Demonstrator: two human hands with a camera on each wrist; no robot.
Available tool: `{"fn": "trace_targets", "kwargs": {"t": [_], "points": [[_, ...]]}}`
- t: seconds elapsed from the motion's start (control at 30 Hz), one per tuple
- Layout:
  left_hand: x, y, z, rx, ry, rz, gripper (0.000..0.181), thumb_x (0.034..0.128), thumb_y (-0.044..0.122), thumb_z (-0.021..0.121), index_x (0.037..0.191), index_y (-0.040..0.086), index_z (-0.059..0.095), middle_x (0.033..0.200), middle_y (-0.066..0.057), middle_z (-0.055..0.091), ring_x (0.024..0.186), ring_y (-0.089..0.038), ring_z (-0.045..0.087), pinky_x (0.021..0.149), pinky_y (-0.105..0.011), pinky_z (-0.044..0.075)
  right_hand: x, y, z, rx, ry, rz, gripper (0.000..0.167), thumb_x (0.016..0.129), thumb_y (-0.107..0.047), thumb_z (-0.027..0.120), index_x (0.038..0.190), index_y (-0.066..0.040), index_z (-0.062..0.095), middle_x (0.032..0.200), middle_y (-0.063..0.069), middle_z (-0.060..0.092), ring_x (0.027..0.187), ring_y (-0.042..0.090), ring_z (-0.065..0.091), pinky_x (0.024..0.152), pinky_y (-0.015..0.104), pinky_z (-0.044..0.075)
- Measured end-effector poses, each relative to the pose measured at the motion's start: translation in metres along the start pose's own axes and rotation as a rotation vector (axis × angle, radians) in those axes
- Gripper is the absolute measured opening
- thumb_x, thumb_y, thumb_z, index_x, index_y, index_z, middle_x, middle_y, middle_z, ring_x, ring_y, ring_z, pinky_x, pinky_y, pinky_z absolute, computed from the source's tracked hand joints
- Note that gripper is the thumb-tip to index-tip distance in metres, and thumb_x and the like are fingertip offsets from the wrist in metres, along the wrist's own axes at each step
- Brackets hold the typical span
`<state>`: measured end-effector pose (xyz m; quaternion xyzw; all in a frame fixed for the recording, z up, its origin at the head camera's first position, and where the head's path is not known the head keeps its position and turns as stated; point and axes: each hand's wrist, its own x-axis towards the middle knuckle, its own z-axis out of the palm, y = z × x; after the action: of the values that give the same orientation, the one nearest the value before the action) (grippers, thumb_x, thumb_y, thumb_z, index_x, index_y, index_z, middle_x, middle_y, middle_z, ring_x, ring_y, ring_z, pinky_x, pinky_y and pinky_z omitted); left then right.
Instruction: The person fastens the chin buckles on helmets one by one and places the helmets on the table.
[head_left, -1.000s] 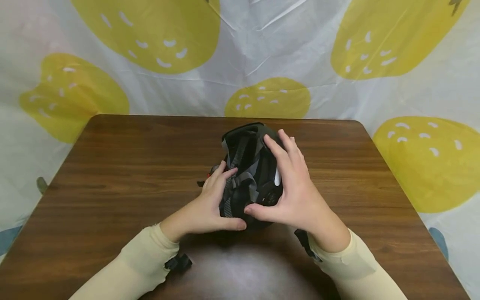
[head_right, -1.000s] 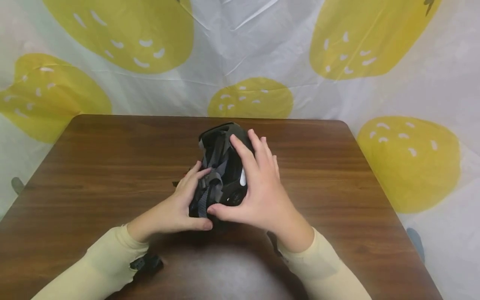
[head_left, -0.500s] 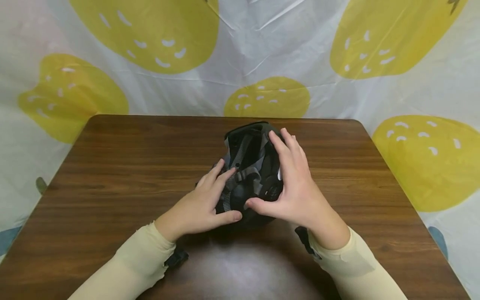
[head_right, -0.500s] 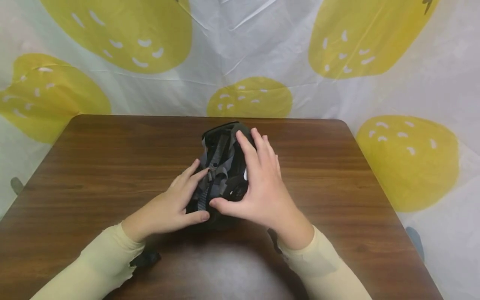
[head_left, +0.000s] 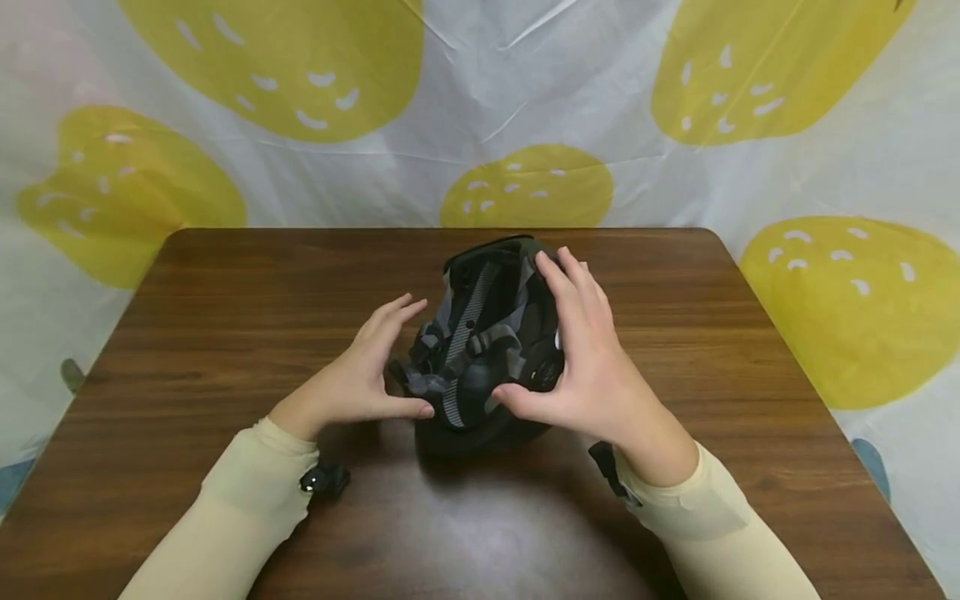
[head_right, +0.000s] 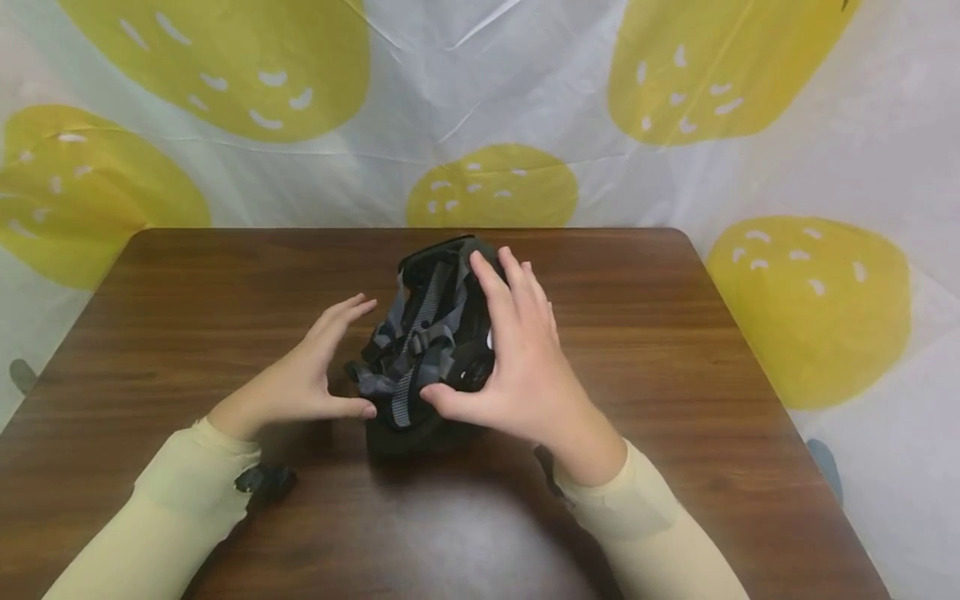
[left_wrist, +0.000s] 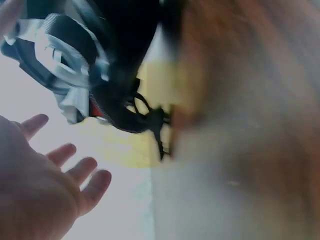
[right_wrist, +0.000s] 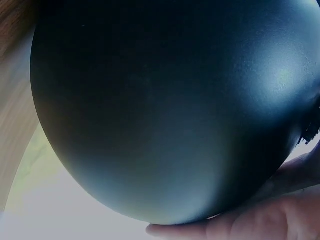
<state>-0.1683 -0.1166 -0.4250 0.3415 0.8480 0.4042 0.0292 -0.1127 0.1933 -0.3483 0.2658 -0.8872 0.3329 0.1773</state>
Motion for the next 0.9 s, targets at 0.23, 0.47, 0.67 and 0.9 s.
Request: {"fn": "trace_targets", "kwargs": {"t": [0.23,0.47,0.67,0.9], "points": [[0.000,-0.013,0.000,-0.096,-0.030,-0.003,0.133,0.0688,0.031,0.103,0.171,0.017,0.019,0.176,-0.016,0.007,0.161,-0.038,0.011,0.119,-0.069,0.025,0.002,0.002,-0.001,0.043,-0.021,0.027,0.126,0.071,-0.043,0.090,0.171,-0.016,0.020,0.175,0.012,0.019,0.162,0.033,0.010,0.123,0.066,0.016],[-0.002,-0.013,-0.004,-0.091,-0.031,-0.005,0.137,0.0662,0.032,0.104,0.172,0.018,0.017,0.176,-0.012,0.007,0.161,-0.033,0.011,0.121,-0.066,0.025,0.004,0.002,-0.001,0.028,-0.075,0.074,0.129,0.072,-0.046,0.091,0.173,-0.019,0.014,0.176,0.009,0.015,0.163,0.028,0.009,0.124,0.063,0.016],[-0.005,-0.011,-0.004,-0.088,-0.033,0.021,0.135,0.0689,0.033,0.103,0.172,0.019,0.016,0.176,-0.014,0.010,0.161,-0.033,0.014,0.120,-0.066,0.025,0.004,0.003,-0.002,0.036,-0.107,0.107,0.129,0.074,-0.039,0.090,0.172,-0.016,0.010,0.176,0.009,0.015,0.162,0.027,0.014,0.124,0.060,0.021],[-0.007,-0.007,-0.010,-0.066,0.012,0.044,0.136,0.0665,0.032,0.104,0.171,0.019,0.019,0.176,-0.012,0.012,0.160,-0.033,0.017,0.121,-0.065,0.026,0.006,0.004,-0.002,0.062,-0.133,0.123,0.127,0.074,-0.026,0.088,0.173,-0.020,0.008,0.176,0.007,0.016,0.161,0.024,0.017,0.124,0.055,0.026]]}}
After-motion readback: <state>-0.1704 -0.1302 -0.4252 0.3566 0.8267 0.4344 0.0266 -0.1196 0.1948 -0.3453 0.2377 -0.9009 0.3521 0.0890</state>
